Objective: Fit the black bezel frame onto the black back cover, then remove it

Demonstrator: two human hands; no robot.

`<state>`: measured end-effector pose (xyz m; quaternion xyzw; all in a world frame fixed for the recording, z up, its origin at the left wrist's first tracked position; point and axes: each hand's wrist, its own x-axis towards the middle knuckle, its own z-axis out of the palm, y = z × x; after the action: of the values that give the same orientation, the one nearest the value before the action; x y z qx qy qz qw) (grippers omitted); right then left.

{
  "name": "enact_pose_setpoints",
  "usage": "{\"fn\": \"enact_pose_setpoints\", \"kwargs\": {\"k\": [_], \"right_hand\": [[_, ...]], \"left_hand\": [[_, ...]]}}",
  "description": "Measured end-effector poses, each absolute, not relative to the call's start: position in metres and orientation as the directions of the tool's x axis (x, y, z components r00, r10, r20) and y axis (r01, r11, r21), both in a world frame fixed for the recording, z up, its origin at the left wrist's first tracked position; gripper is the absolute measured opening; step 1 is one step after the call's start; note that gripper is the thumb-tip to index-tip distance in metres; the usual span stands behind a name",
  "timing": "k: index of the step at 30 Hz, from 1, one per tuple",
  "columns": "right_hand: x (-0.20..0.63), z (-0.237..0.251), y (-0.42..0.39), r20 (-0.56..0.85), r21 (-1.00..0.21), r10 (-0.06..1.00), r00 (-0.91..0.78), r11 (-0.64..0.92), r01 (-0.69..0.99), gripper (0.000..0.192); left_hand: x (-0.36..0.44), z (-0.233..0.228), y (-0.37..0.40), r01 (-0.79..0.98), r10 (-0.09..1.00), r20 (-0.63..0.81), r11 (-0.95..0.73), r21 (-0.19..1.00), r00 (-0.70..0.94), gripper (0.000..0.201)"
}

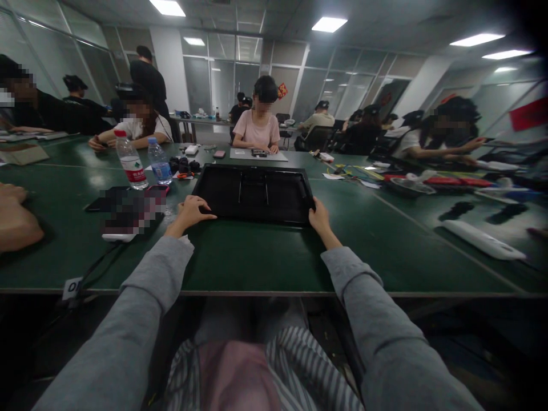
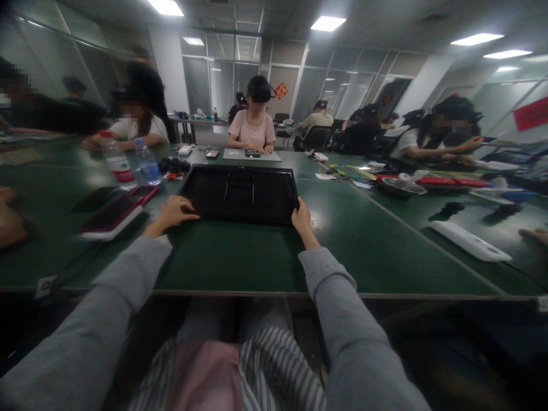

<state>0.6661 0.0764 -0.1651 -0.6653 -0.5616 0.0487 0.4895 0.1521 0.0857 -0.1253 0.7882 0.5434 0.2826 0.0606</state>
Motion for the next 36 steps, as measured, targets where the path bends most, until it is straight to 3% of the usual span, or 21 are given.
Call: {"fn": "enact_pose_setpoints", "kwargs": {"k": [3,6,9,16,21,29,36], "right_hand": [[0.668,-0.167,0.077,0.489,-0.717,0.793,0.362,0.13,0.685,0.068],[0.671,-0.169,0.077,0.483,-0.739,0.784,0.391,0.125,0.662,0.067],[0.672,-0.169,0.077,0.452,-0.759,0.793,0.409,0.101,0.643,0.067],[0.671,-0.165,0.078,0.39,-0.775,0.825,0.409,0.054,0.63,0.063],[0.671,-0.161,0.074,0.397,-0.728,0.843,0.363,0.049,0.683,0.059],[0.68,-0.159,0.075,0.455,-0.726,0.832,0.318,0.139,0.673,0.053],[0.68,-0.16,0.077,0.419,-0.734,0.838,0.349,0.087,0.673,0.056]], "left_hand": [[0.152,-0.129,0.088,0.814,0.896,0.394,-0.378,0.44,0.203,0.038],[0.148,-0.135,0.099,0.79,0.891,0.453,-0.257,0.557,-0.03,0.046],[0.141,-0.142,0.112,0.699,0.904,0.374,-0.131,0.703,-0.206,0.05],[0.132,-0.146,0.123,0.615,0.941,0.263,-0.08,0.784,-0.214,0.038],[0.135,-0.137,0.111,0.678,0.938,0.22,0.022,0.735,-0.269,0.043],[0.148,-0.122,0.087,0.892,0.927,0.304,0.063,0.448,-0.218,0.047],[0.151,-0.121,0.086,0.902,0.937,0.288,0.061,0.428,-0.2,0.048]]}}
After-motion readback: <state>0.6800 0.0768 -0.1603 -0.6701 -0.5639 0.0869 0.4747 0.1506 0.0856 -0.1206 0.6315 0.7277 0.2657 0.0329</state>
